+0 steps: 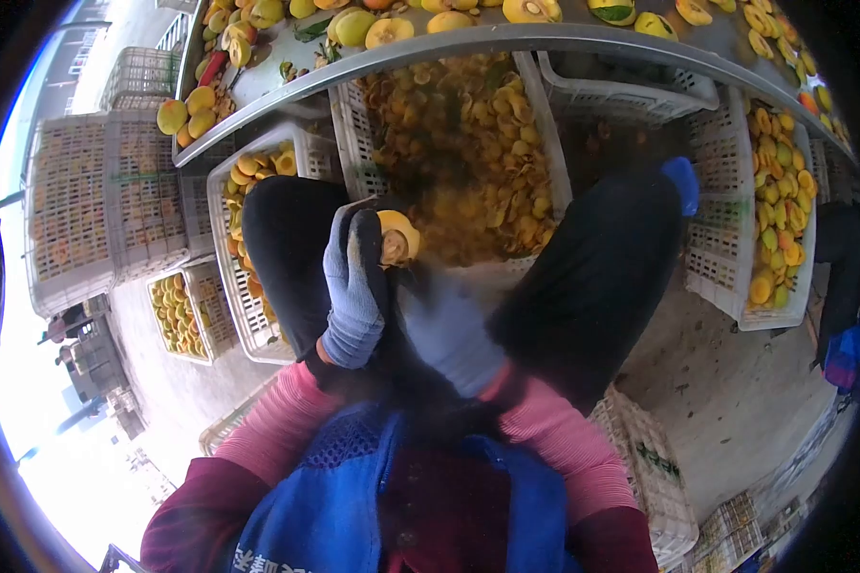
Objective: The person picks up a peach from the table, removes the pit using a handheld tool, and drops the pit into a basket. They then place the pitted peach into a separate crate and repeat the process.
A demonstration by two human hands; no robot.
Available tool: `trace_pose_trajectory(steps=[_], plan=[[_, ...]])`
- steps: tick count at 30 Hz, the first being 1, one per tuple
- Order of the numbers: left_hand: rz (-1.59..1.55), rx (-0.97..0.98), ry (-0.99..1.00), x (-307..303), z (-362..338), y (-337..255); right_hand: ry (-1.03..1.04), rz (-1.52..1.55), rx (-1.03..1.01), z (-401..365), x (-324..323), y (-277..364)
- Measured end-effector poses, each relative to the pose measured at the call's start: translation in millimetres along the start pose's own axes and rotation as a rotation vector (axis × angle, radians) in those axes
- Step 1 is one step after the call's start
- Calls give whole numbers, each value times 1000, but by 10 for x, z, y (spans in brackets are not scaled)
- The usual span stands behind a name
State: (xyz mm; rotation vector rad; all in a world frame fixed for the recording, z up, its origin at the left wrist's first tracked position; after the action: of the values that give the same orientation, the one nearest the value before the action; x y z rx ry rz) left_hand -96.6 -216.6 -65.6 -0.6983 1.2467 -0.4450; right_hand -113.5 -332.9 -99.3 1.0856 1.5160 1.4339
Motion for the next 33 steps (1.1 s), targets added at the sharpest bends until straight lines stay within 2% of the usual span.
trace_pose_trajectory(steps=[2,9,12,14,15,17,19,20,22,24,25,27,29,30,31,33], plan=[[-240,-174,-35,1,21,42,-31,38,24,35,-3,1],[-105,-90,-28,0,52,28,-16,-74,128,-24,16,-221],[-43,-21,42,5,118,-20,68,119,261,26,29,-192],[-38,11,101,15,157,-54,63,133,252,21,19,-207],[-66,-45,144,25,157,-38,62,141,249,10,21,-222],[-122,-155,228,55,151,-7,87,174,206,-7,35,-248],[-167,-190,287,150,131,70,54,108,14,-38,5,-246],[-190,-206,317,200,122,95,8,24,-156,-60,-9,-172],[-262,-207,323,213,105,54,-25,242,-5,-113,-30,-372],[-250,-202,354,256,82,73,-9,825,650,-241,166,-631],[-300,-270,363,282,41,121,168,1104,748,-286,332,-584],[-185,27,316,254,86,54,552,1652,919,-404,484,-333],[-219,96,350,299,92,68,583,1835,1054,-449,542,-285],[-309,18,415,347,88,124,598,1929,1119,-469,574,-258],[-400,-59,481,399,79,169,618,1986,1124,-464,585,-248],[-381,-6,497,427,90,167,655,2100,1134,-473,584,-228]])
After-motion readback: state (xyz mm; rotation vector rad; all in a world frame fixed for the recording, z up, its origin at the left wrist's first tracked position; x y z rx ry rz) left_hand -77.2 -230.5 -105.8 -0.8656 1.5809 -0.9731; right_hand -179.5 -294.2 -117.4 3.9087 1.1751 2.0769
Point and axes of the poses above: each hand's wrist, its own z-axis towards the middle knuckle, its own x-axis out of the palm, y = z × x, the point moved 9 cm from there along z, towards the middle knuckle, and after that the axes turned 13 degrees about z, right-handed, at the moved point
